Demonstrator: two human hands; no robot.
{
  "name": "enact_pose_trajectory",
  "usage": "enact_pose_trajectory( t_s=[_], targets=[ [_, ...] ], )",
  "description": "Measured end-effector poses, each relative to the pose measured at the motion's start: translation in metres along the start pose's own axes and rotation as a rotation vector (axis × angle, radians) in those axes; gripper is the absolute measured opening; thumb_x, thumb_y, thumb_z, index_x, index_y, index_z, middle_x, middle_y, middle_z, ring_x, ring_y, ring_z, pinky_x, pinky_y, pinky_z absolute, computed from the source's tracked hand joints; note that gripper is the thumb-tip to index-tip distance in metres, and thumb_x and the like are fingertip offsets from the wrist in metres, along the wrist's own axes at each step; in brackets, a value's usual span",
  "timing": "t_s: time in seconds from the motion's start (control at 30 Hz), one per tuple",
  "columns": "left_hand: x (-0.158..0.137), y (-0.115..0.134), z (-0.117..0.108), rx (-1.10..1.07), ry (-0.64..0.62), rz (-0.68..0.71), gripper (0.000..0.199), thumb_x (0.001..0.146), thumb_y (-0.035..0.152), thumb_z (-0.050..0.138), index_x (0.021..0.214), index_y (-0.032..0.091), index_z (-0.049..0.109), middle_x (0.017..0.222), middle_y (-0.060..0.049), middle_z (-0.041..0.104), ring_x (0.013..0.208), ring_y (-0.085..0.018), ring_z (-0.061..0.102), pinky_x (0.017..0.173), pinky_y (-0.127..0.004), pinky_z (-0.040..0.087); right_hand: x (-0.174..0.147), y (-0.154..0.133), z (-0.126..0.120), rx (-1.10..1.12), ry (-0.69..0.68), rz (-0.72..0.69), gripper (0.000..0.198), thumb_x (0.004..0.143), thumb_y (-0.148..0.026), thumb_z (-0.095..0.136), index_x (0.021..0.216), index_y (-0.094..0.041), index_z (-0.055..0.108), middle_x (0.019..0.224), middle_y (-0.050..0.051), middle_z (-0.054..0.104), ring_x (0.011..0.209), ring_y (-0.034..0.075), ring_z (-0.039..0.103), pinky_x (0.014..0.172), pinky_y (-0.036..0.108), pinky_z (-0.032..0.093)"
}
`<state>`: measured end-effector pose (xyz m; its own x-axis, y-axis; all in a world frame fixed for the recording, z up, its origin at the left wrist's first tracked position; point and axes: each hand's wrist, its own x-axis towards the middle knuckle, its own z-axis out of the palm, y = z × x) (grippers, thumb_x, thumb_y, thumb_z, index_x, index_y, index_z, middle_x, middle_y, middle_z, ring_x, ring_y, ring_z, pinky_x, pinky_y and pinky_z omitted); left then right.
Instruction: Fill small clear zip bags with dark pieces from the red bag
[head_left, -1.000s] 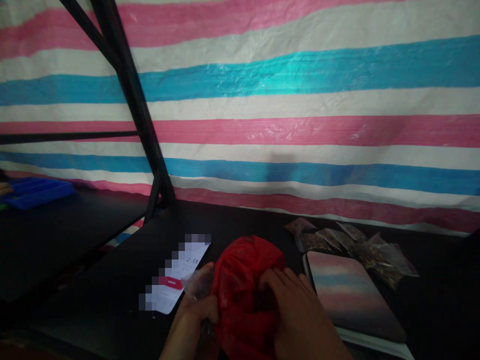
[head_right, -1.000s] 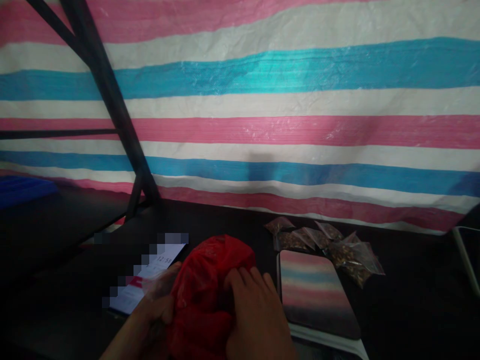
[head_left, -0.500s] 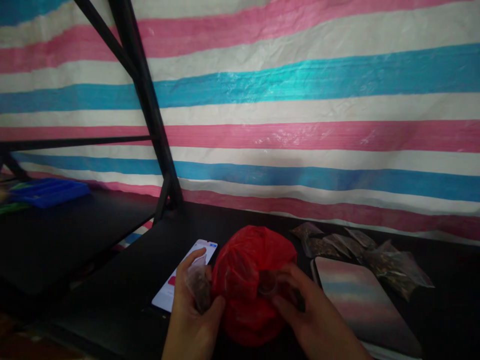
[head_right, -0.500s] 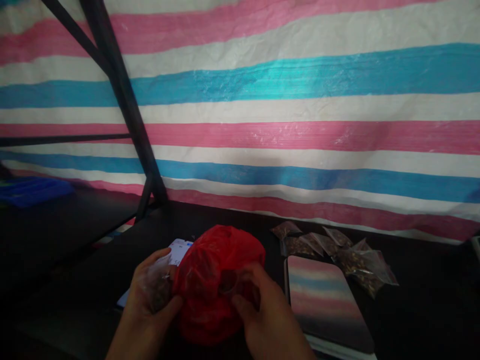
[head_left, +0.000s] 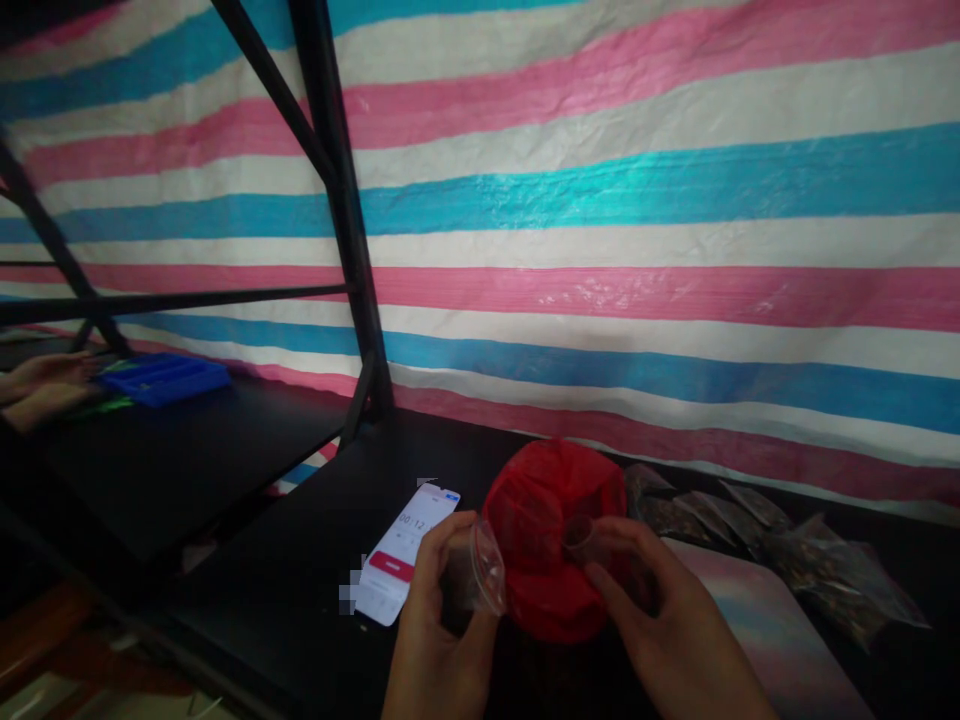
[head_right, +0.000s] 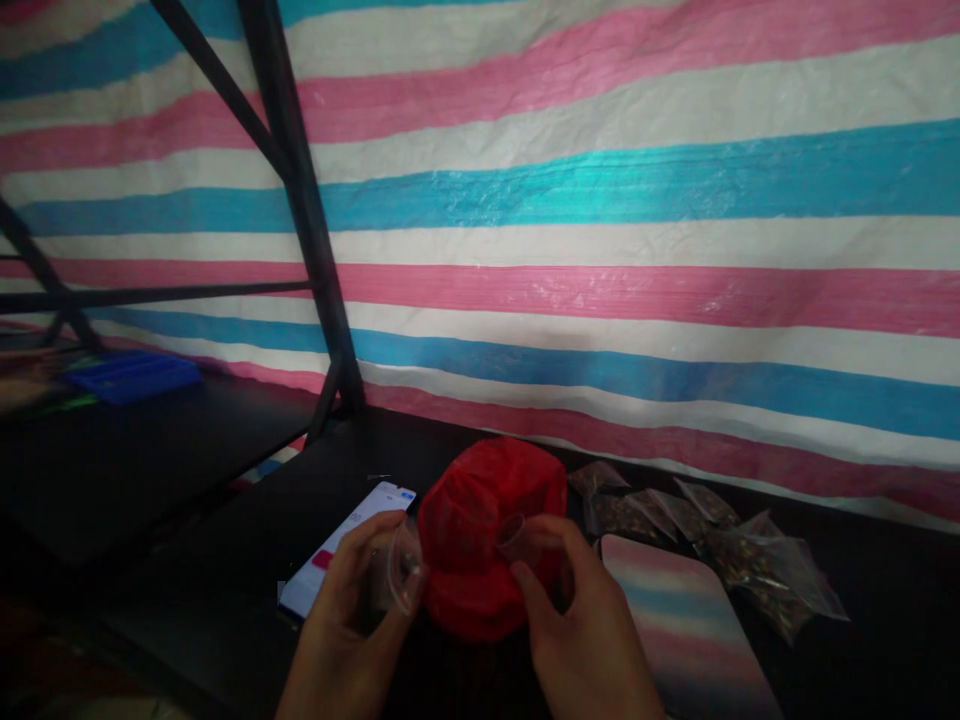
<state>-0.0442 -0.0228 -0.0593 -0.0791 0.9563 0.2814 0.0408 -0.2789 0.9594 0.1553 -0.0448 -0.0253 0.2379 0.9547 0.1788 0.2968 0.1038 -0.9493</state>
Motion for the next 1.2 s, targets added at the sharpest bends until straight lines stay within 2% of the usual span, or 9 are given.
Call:
enact_pose_trajectory(
  t_s=[0.23, 0.33, 0.47, 0.63, 0.7, 0.8, 0.9, 1.07, 1.2],
  targets=[
    [-0.001, -0.008, 0.004, 0.112, -0.057, 0.035, 0.044, 0.094, 0.041, 0.071, 0.134, 0.026, 0.061, 0.135, -0.011, 0.071, 0.127, -0.029, 0.068, 0.108, -0.045, 0.055, 0.003, -0.002, -0.01, 0.079, -0.04, 0.063, 0.043, 0.076, -0.054, 0.076, 0.108, -0.025, 0.073, 0.112, 0.011, 0.081, 0.107, 0.031, 0.076, 0.094, 0.042, 0.061],
    [-0.002, -0.008, 0.008, 0.096, -0.085, 0.017, 0.041, 0.095, 0.042, 0.069, 0.131, 0.025, 0.062, 0.131, -0.012, 0.073, 0.121, -0.029, 0.07, 0.104, -0.044, 0.058, 0.004, -0.003, -0.016, 0.078, -0.062, 0.096, 0.048, 0.076, -0.058, 0.076, 0.111, -0.025, 0.073, 0.114, 0.012, 0.081, 0.108, 0.031, 0.076, 0.098, 0.043, 0.059],
    [-0.005, -0.009, 0.013, 0.088, -0.063, 0.025, 0.042, 0.096, 0.045, 0.067, 0.133, 0.025, 0.062, 0.125, -0.011, 0.074, 0.112, -0.027, 0.073, 0.101, -0.044, 0.059, 0.002, -0.015, -0.016, -0.001, -0.078, 0.052, 0.045, 0.077, -0.056, 0.074, 0.109, -0.024, 0.075, 0.117, 0.012, 0.08, 0.111, 0.03, 0.076, 0.1, 0.041, 0.059],
    [-0.006, -0.015, 0.015, 0.097, -0.133, 0.01, 0.039, 0.095, 0.041, 0.069, 0.131, 0.027, 0.067, 0.128, -0.011, 0.071, 0.117, -0.028, 0.071, 0.099, -0.045, 0.06, -0.006, -0.022, -0.007, -0.201, -0.095, -0.114, 0.031, 0.086, -0.042, 0.067, 0.113, -0.029, 0.076, 0.115, 0.006, 0.08, 0.107, 0.027, 0.075, 0.096, 0.039, 0.061],
    [-0.006, -0.016, 0.017, 0.114, -0.125, 0.021, 0.036, 0.092, 0.034, 0.07, 0.128, 0.028, 0.069, 0.128, -0.011, 0.07, 0.119, -0.029, 0.07, 0.101, -0.045, 0.06, -0.008, -0.022, -0.003, -0.336, -0.128, -0.198, 0.029, 0.088, -0.034, 0.065, 0.115, -0.032, 0.076, 0.117, 0.004, 0.08, 0.11, 0.028, 0.074, 0.099, 0.043, 0.059],
    [-0.008, -0.017, 0.023, 0.122, -0.124, 0.053, 0.035, 0.089, 0.026, 0.069, 0.124, 0.028, 0.073, 0.124, -0.01, 0.068, 0.118, -0.029, 0.069, 0.102, -0.045, 0.059, -0.009, -0.022, 0.002, -0.529, -0.162, -0.314, 0.032, 0.087, -0.025, 0.06, 0.113, -0.033, 0.078, 0.121, 0.006, 0.079, 0.112, 0.032, 0.074, 0.103, 0.056, 0.056],
    [-0.011, -0.015, 0.028, 0.092, -0.127, 0.03, 0.036, 0.088, 0.023, 0.068, 0.123, 0.029, 0.073, 0.119, -0.009, 0.065, 0.113, -0.028, 0.069, 0.1, -0.044, 0.06, -0.009, -0.024, 0.005, -0.637, -0.202, -0.345, 0.042, 0.086, -0.017, 0.055, 0.117, -0.033, 0.078, 0.13, 0.008, 0.076, 0.116, 0.034, 0.074, 0.1, 0.056, 0.058],
    [-0.011, -0.007, 0.027, -0.013, -0.235, -0.084, 0.046, 0.082, 0.023, 0.076, 0.128, 0.028, 0.072, 0.121, -0.009, 0.061, 0.114, -0.029, 0.066, 0.101, -0.043, 0.058, -0.008, -0.029, 0.004, -0.658, -0.359, -0.302, 0.07, 0.069, 0.0, 0.05, 0.128, -0.031, 0.073, 0.143, 0.009, 0.068, 0.117, 0.028, 0.075, 0.095, 0.04, 0.062],
    [-0.012, -0.004, 0.025, -0.082, -0.27, -0.119, 0.044, 0.083, 0.028, 0.076, 0.127, 0.029, 0.074, 0.12, -0.009, 0.061, 0.11, -0.029, 0.065, 0.097, -0.042, 0.058, -0.005, -0.037, 0.002, -0.524, -0.424, -0.361, 0.061, 0.069, 0.002, 0.049, 0.114, -0.028, 0.077, 0.134, 0.008, 0.072, 0.116, 0.024, 0.075, 0.098, 0.034, 0.059]
  ],
)
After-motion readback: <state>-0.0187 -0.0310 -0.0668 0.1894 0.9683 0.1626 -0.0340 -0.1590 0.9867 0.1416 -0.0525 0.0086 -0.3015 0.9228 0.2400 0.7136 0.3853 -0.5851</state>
